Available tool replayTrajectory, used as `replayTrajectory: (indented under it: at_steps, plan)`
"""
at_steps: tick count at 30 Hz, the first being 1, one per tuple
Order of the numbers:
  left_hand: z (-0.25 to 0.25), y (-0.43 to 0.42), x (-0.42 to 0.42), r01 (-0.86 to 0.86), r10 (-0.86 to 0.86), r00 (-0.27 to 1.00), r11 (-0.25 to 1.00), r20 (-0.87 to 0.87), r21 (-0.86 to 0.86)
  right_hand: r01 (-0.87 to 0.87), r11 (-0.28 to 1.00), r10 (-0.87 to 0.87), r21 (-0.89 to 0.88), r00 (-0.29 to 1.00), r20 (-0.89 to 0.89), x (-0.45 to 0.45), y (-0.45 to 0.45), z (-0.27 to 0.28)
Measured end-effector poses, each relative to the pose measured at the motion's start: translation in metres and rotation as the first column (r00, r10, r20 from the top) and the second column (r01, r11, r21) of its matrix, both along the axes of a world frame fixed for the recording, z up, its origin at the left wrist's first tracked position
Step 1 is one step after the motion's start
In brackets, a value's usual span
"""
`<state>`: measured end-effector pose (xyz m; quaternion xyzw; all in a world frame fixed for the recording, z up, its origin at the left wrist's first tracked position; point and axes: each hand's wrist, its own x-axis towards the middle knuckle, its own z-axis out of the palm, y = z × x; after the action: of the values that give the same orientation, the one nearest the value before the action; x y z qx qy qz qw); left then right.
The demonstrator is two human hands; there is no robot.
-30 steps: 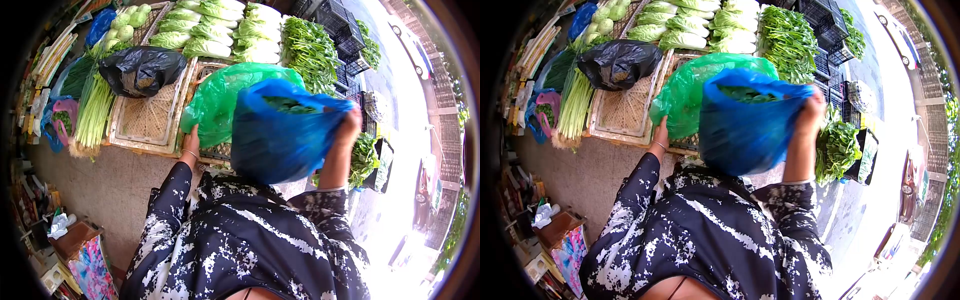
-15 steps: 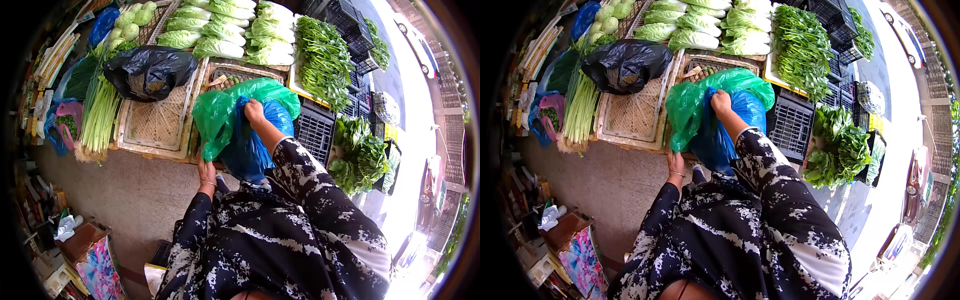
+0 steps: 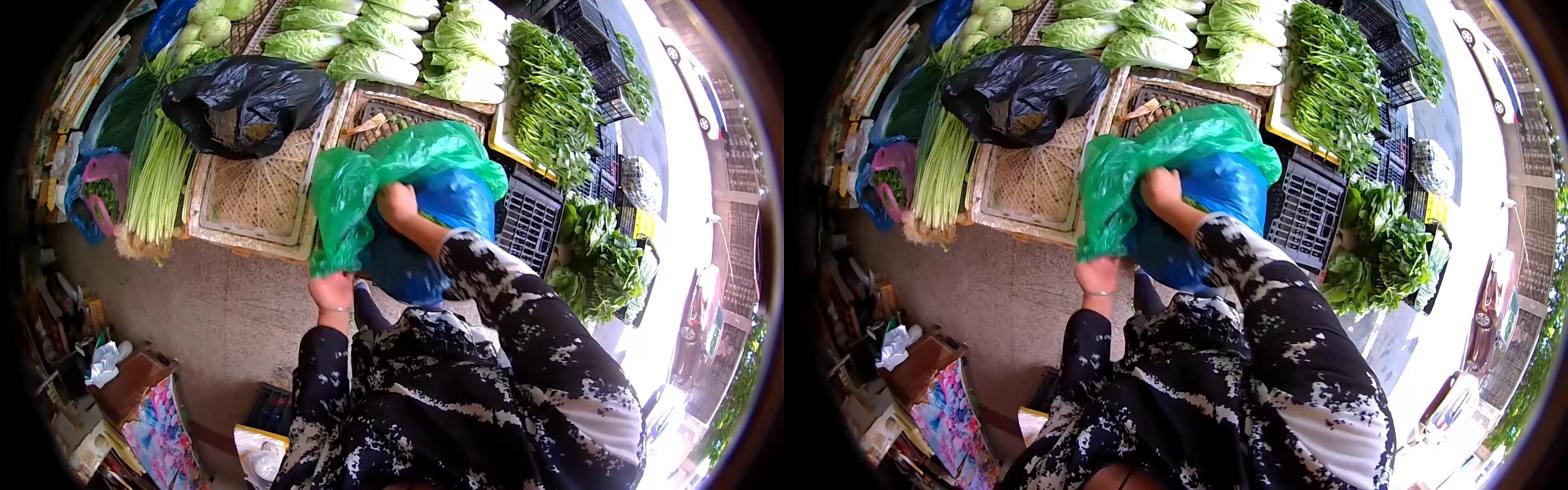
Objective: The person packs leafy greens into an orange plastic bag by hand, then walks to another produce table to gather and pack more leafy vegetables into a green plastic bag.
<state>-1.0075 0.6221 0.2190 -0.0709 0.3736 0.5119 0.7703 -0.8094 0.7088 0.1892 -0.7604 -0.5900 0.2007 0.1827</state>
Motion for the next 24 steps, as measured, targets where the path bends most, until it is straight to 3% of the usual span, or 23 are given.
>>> replayTrajectory:
  at_steps: [1,2,3,4,5,6,7,8,9,10,12,14,15,16,17,18,19,20,21,22,24]
  plan:
    - [-0.01,-0.012,-0.004,-0.031,0.028,0.997,0.999,0.075,0.043,0.078,0.995,-0.086,-0.054,0.983,-0.164,-0.002,0.034,0.009]
    - [-0.019,-0.024,-0.008,-0.062,0.049,0.987,0.995,0.153,0.081,0.128,0.992,-0.114,-0.003,0.875,-0.47,-0.005,0.063,0.025]
    - [-0.015,-0.028,-0.008,-0.082,0.089,0.985,0.995,0.149,-0.052,0.201,0.968,-0.119,0.151,0.896,-0.428,-0.01,0.094,0.028]
    - [-0.013,-0.03,-0.005,-0.059,0.062,0.996,0.997,0.06,-0.045,0.098,0.992,-0.108,-0.082,0.985,-0.137,-0.016,0.148,0.027]
    - [-0.017,-0.031,-0.006,0.033,-0.032,0.995,0.999,-0.094,0.001,-0.107,0.946,0.09,-0.307,0.994,-0.068,-0.017,0.162,0.032]
    - [-0.02,-0.032,-0.01,0.13,-0.118,0.961,0.991,-0.25,0.031,-0.253,0.907,0.223,-0.337,0.967,-0.125,-0.02,0.172,0.005]
    - [-0.02,-0.033,-0.011,0.133,-0.123,0.96,0.991,-0.253,0.024,-0.385,0.817,0.368,-0.429,0.921,-0.126,-0.014,0.168,0.03]
    - [-0.017,-0.031,-0.009,0.258,-0.188,0.844,0.963,-0.503,0.073,-0.501,0.699,0.509,-0.511,0.85,-0.137,-0.003,0.164,0.06]
    - [-0.015,-0.028,-0.004,0.383,-0.207,0.667,0.919,-0.715,0.091,-0.518,0.698,0.532,-0.494,0.837,-0.126,0.01,0.164,0.06]
    - [-0.009,-0.027,0.003,0.376,-0.201,0.675,0.922,-0.71,0.096,-0.506,0.702,0.55,-0.501,0.832,-0.072,0.023,0.161,0.072]
    - [0.003,-0.03,0.017,0.587,0.093,0.352,0.753,-0.931,0.297,-0.529,0.754,0.548,-0.389,0.833,-0.071,0.054,0.15,0.091]
    - [0.002,-0.034,0.019,0.626,0.033,0.371,0.729,-0.928,0.276,-0.468,0.881,0.429,-0.067,0.852,-0.299,0.088,0.131,0.124]
    - [0.0,-0.035,0.026,0.577,0.024,0.424,0.763,-0.905,0.291,-0.213,0.97,0.243,0.118,0.845,-0.476,0.107,0.122,0.124]
    - [0.0,-0.038,0.035,0.524,0.016,0.476,0.798,-0.879,0.298,0.089,0.968,0.091,0.234,0.746,-0.66,0.126,0.111,0.119]
    - [0.011,-0.035,0.047,0.61,-0.002,0.391,0.75,-0.92,0.258,0.381,0.894,-0.236,0.234,0.847,-0.477,0.147,0.092,0.114]
    - [0.007,-0.034,0.058,0.611,-0.001,0.388,0.749,-0.922,0.257,0.493,0.81,-0.404,0.317,0.862,-0.306,0.188,0.072,0.063]
    - [-0.003,-0.036,0.067,0.663,0.058,0.186,0.729,-0.981,0.168,0.563,0.812,-0.524,0.154,0.819,-0.234,0.2,0.038,0.062]
    - [-0.014,-0.036,0.074,0.694,0.124,-0.02,0.716,-0.992,0.076,0.646,0.762,-0.645,-0.047,0.763,0.034,0.205,0.014,0.047]
    - [-0.022,-0.034,0.078,0.701,0.153,0.005,0.704,-0.988,0.112,0.596,0.803,-0.595,0.014,0.803,-0.035,0.222,-0.014,-0.006]
    - [-0.022,-0.032,0.081,0.7,0.152,0.007,0.705,-0.988,0.113,0.562,0.821,-0.571,-0.1,0.812,-0.124,0.219,-0.036,-0.022]
    - [-0.02,-0.024,0.08,0.646,0.127,0.098,0.746,-0.987,0.16,0.604,0.786,-0.601,-0.13,0.699,-0.387,0.23,-0.052,-0.066]
